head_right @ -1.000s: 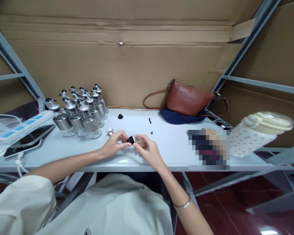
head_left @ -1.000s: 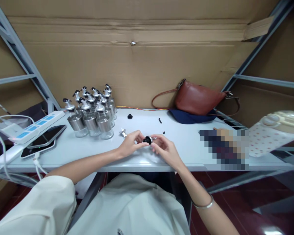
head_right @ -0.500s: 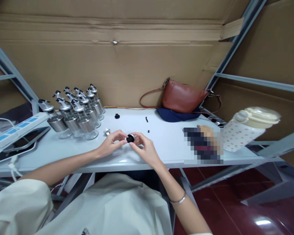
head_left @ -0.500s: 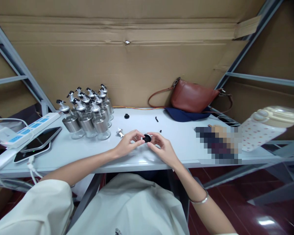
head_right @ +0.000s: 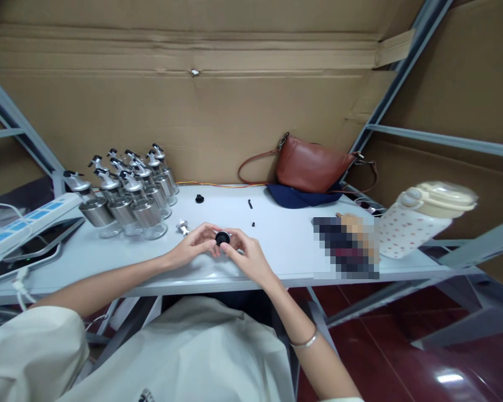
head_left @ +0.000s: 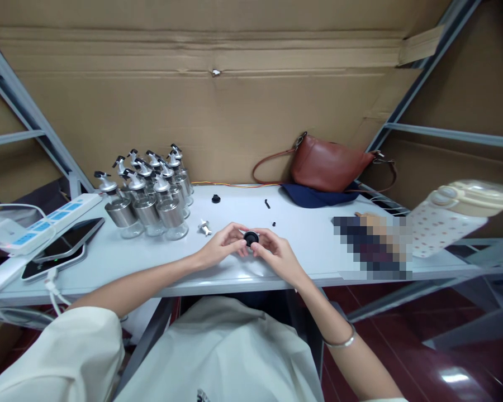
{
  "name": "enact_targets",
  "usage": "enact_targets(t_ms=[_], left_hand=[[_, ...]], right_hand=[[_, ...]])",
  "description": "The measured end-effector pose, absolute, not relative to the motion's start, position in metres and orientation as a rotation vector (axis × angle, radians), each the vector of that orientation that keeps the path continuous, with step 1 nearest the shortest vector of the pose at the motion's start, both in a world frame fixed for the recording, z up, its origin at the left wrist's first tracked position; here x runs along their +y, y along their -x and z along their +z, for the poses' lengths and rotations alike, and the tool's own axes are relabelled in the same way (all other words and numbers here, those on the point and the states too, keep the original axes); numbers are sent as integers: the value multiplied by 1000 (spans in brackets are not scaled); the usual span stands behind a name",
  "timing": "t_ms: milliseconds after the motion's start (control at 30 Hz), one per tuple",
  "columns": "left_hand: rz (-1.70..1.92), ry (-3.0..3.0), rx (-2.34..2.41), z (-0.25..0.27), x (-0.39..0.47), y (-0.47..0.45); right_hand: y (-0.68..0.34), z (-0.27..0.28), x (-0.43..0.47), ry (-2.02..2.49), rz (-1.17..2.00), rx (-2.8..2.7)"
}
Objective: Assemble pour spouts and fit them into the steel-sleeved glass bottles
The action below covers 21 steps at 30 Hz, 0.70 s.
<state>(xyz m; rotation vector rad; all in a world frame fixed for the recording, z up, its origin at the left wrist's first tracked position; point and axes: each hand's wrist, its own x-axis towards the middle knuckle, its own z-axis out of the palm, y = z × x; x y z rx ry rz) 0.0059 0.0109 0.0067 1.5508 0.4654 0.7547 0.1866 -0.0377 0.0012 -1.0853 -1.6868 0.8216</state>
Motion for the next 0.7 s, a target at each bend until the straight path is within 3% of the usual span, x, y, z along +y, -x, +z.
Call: enact_targets(t_ms=[700], left_hand=[[747,-1524,517,12,11,-5]], right_hand=[[-185,4,-41,989,876,-1680]])
